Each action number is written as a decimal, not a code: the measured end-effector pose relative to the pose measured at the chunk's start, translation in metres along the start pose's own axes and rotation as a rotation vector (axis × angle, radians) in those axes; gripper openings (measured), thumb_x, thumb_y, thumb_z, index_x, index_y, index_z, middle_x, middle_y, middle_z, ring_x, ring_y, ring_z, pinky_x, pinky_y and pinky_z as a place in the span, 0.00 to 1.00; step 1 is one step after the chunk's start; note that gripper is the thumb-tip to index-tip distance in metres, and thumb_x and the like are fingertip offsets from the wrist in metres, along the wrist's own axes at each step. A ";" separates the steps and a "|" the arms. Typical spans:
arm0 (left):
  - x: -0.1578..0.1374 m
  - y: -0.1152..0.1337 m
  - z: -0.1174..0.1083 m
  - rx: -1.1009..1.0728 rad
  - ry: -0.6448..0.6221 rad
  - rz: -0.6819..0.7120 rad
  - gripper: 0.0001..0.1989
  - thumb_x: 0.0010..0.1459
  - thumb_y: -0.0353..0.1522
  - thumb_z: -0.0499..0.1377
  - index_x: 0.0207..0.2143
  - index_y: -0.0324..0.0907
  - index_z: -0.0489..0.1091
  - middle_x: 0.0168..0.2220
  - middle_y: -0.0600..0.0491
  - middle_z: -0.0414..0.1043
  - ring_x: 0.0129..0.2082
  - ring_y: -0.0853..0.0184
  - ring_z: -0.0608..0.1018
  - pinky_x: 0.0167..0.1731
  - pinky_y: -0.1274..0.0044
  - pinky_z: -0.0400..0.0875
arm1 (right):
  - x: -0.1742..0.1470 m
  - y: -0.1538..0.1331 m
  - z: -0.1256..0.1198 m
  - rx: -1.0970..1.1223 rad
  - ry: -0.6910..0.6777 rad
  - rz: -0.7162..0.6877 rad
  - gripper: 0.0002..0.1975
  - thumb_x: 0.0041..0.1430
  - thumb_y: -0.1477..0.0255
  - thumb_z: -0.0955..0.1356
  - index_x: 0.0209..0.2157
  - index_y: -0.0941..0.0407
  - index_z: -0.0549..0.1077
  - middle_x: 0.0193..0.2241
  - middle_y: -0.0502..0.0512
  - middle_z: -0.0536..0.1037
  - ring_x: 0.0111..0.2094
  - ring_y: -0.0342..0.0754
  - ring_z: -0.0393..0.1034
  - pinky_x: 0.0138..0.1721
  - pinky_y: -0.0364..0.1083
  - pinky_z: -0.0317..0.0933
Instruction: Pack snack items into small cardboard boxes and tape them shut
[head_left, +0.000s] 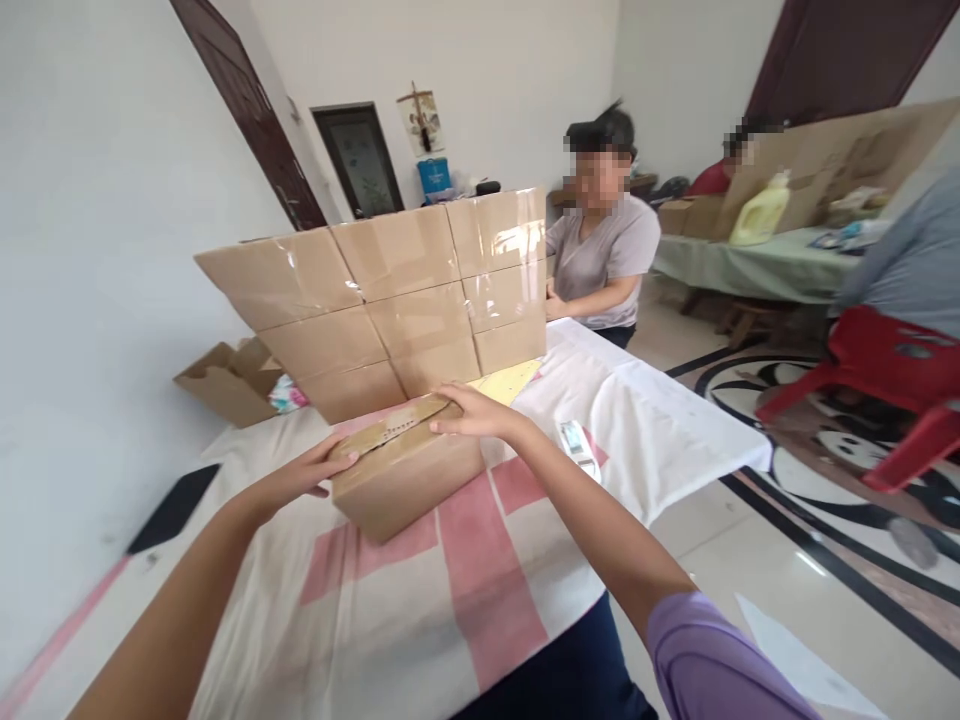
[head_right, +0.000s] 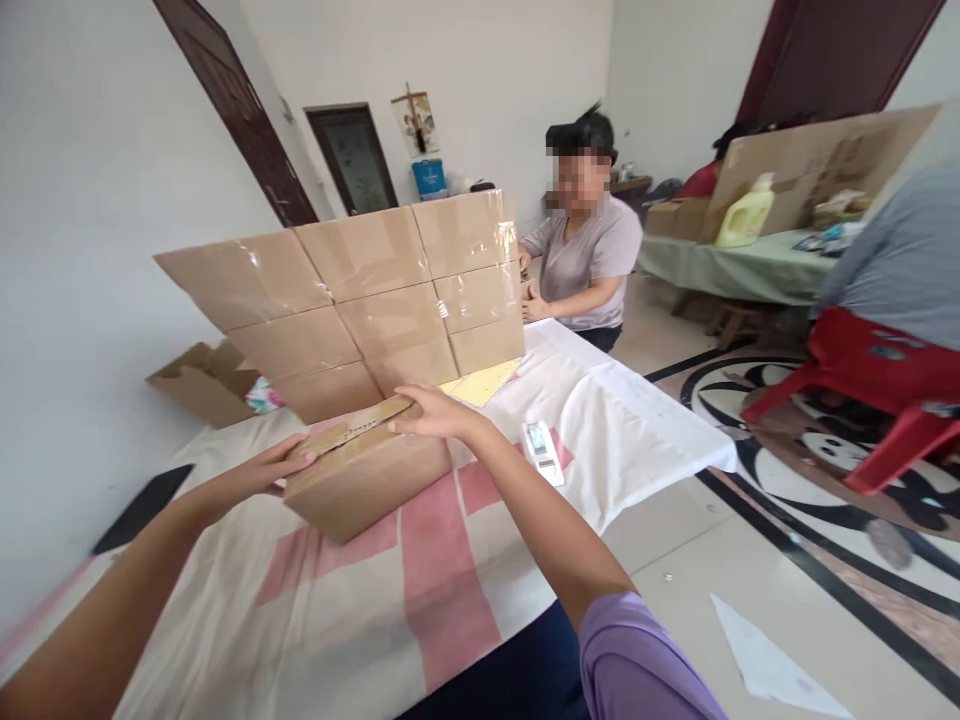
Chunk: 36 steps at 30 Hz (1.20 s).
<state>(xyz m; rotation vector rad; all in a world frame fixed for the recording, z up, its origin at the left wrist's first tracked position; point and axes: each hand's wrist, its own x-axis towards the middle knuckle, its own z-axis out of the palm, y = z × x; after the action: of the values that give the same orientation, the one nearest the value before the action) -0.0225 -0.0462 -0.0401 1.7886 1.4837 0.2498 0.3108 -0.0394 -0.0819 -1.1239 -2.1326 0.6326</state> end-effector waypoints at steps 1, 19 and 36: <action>0.004 -0.004 0.000 -0.013 0.001 0.016 0.35 0.57 0.58 0.58 0.62 0.54 0.66 0.63 0.46 0.69 0.61 0.49 0.73 0.48 0.65 0.78 | -0.004 0.007 -0.003 0.092 -0.046 0.014 0.44 0.59 0.51 0.72 0.70 0.56 0.59 0.73 0.64 0.51 0.74 0.55 0.45 0.71 0.53 0.47; 0.039 0.039 0.023 -0.129 0.103 0.294 0.34 0.54 0.53 0.64 0.61 0.56 0.63 0.57 0.52 0.73 0.54 0.49 0.76 0.51 0.63 0.74 | -0.077 0.002 -0.032 0.142 0.284 -0.121 0.46 0.44 0.59 0.79 0.63 0.47 0.59 0.60 0.63 0.60 0.64 0.63 0.58 0.65 0.60 0.57; 0.180 0.086 0.207 0.120 -0.066 0.672 0.11 0.66 0.38 0.53 0.47 0.51 0.73 0.48 0.51 0.77 0.41 0.58 0.80 0.38 0.69 0.69 | -0.132 0.204 -0.159 -0.745 1.134 0.615 0.40 0.51 0.44 0.69 0.54 0.60 0.63 0.54 0.73 0.59 0.61 0.70 0.53 0.59 0.68 0.55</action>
<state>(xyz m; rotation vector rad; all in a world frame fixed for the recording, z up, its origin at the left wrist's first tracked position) 0.2189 0.0248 -0.1798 2.3253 0.8202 0.4335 0.5926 -0.0269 -0.1499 -1.9205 -0.9768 -0.5689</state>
